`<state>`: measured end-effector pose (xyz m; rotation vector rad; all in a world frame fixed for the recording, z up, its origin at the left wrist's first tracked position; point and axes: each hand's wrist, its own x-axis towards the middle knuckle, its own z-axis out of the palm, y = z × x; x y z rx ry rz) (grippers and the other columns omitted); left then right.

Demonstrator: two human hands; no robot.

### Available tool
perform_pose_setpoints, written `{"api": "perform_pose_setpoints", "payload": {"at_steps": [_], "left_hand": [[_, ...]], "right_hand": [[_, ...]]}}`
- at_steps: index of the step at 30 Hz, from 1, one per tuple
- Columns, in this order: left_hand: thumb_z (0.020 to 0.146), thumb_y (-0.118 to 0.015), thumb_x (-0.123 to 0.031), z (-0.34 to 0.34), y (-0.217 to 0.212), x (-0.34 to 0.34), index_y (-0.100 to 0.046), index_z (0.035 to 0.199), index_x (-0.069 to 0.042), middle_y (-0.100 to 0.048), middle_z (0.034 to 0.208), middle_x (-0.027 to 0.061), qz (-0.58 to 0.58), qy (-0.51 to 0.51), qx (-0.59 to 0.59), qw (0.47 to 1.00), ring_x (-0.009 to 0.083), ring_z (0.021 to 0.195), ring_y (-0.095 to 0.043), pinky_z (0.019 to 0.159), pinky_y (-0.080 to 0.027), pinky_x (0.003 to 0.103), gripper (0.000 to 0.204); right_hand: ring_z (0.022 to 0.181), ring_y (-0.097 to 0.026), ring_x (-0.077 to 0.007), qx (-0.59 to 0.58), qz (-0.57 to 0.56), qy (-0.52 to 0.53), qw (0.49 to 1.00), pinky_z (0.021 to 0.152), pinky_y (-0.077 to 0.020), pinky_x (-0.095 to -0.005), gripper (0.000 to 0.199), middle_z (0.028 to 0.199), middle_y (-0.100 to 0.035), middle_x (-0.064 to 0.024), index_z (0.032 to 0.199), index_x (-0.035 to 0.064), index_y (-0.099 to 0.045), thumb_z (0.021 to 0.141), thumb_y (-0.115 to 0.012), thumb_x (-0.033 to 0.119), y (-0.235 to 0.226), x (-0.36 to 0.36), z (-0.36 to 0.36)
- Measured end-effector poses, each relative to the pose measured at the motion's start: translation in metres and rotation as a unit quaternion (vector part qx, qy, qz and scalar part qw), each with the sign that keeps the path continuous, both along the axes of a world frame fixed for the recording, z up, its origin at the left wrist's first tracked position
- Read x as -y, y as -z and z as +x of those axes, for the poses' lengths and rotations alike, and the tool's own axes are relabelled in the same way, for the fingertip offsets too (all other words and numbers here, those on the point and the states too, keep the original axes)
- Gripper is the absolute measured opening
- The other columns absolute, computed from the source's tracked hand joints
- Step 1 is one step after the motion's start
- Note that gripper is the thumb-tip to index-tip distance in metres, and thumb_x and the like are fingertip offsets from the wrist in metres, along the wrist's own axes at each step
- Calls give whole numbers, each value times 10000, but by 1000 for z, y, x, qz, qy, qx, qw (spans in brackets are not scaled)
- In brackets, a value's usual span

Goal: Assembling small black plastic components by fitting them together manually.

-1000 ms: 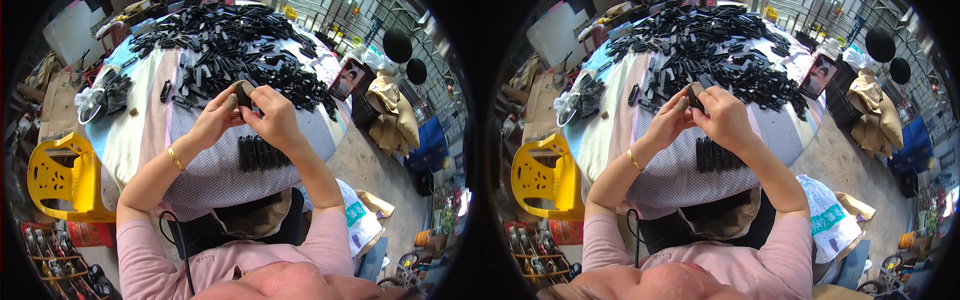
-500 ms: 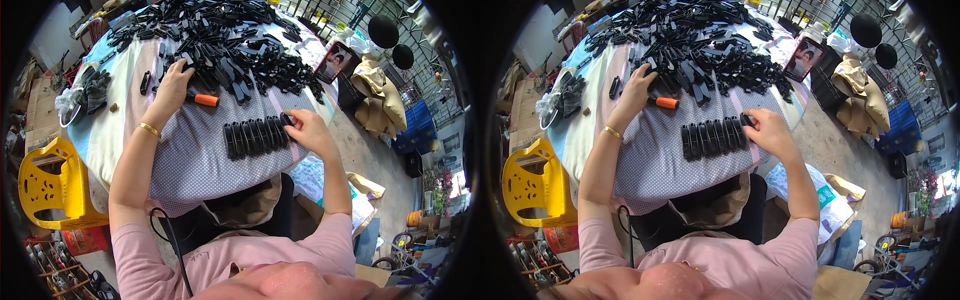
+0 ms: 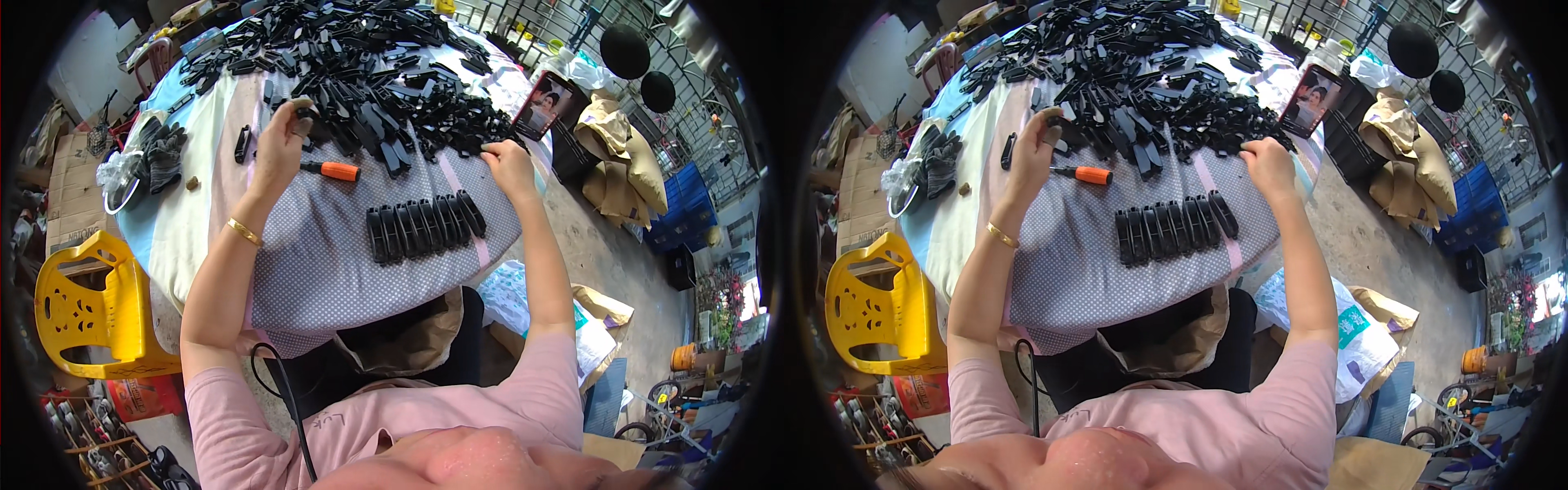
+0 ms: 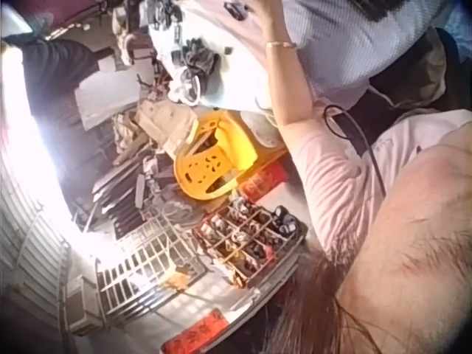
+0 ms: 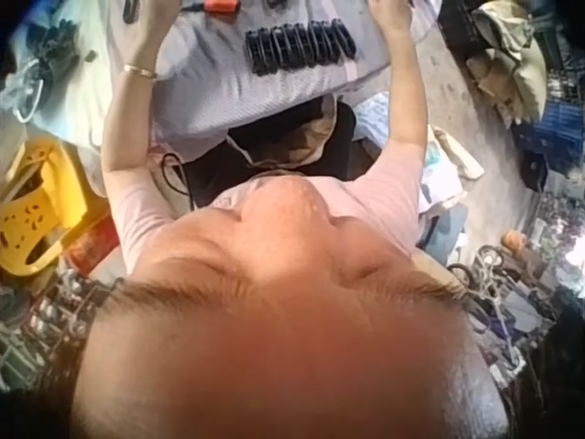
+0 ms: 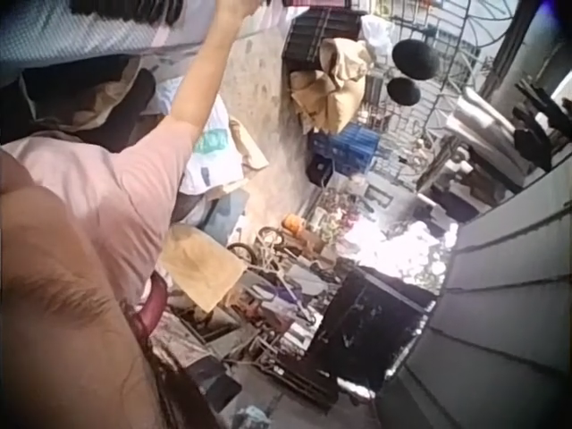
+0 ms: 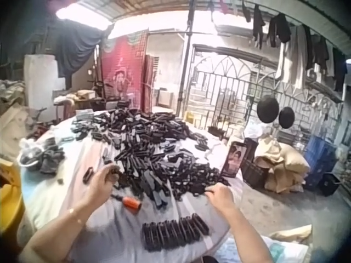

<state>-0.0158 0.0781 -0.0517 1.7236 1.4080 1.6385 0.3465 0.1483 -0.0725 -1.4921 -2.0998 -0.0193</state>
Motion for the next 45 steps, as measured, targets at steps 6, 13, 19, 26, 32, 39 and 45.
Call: {"api": "perform_pose_setpoints", "payload": {"at_steps": [6,13,19,26,32,39,45], "left_hand": [[939,-412,-228,22,-16,21,-438,1232,-93,-547,954,66,-181,283,339,879,225,937,-598,807,-512,378,324],[927,-450,-206,27,-11,24,-394,1275,-77,-556,923,73,-236,352,382,821,184,841,-599,716,-529,352,375],[824,-613,-158,31,-12,29,-448,1206,-30,-551,876,36,-231,315,330,859,124,726,-575,656,-502,272,435],[830,-601,-152,46,-22,40,-500,1103,1,-562,853,29,-192,290,254,903,103,686,-571,643,-493,240,329],[875,-522,-183,56,-24,47,-455,1172,-24,-529,902,19,-189,314,282,887,89,740,-520,688,-473,233,344],[923,-424,-117,55,-23,50,-441,1212,-41,-555,1002,43,-204,329,437,812,123,854,-573,752,-509,302,300],[899,-497,-124,51,-18,47,-468,1198,-33,-566,1018,33,-186,329,426,822,120,874,-581,757,-516,286,314]], "right_hand": [[768,-614,-303,83,-46,11,995,701,-484,-384,155,824,-629,-140,821,71,-678,725,-651,190,-12,-5,-6],[642,-579,-100,-161,29,-120,979,602,-480,-228,197,788,-649,-67,965,19,-648,779,-590,45,-32,-2,-36],[754,-622,-115,-402,-229,-306,832,640,-511,-215,211,867,-644,-70,1028,-18,-597,823,-552,-7,-79,64,-112],[725,-626,-120,-258,-7,-361,896,622,-506,-226,130,802,-634,-62,890,-20,-623,761,-617,-35,-85,88,-147],[618,-603,-127,-254,49,-302,918,555,-493,-237,99,715,-594,-59,821,-9,-615,727,-648,-14,-71,79,-156],[601,-600,-208,-152,199,-277,928,521,-482,-264,96,707,-573,-94,771,-6,-587,692,-642,-14,-71,83,-155],[677,-589,-256,-123,208,-310,920,595,-487,-296,146,807,-579,-113,838,-31,-610,709,-633,34,-72,86,-155]]}}
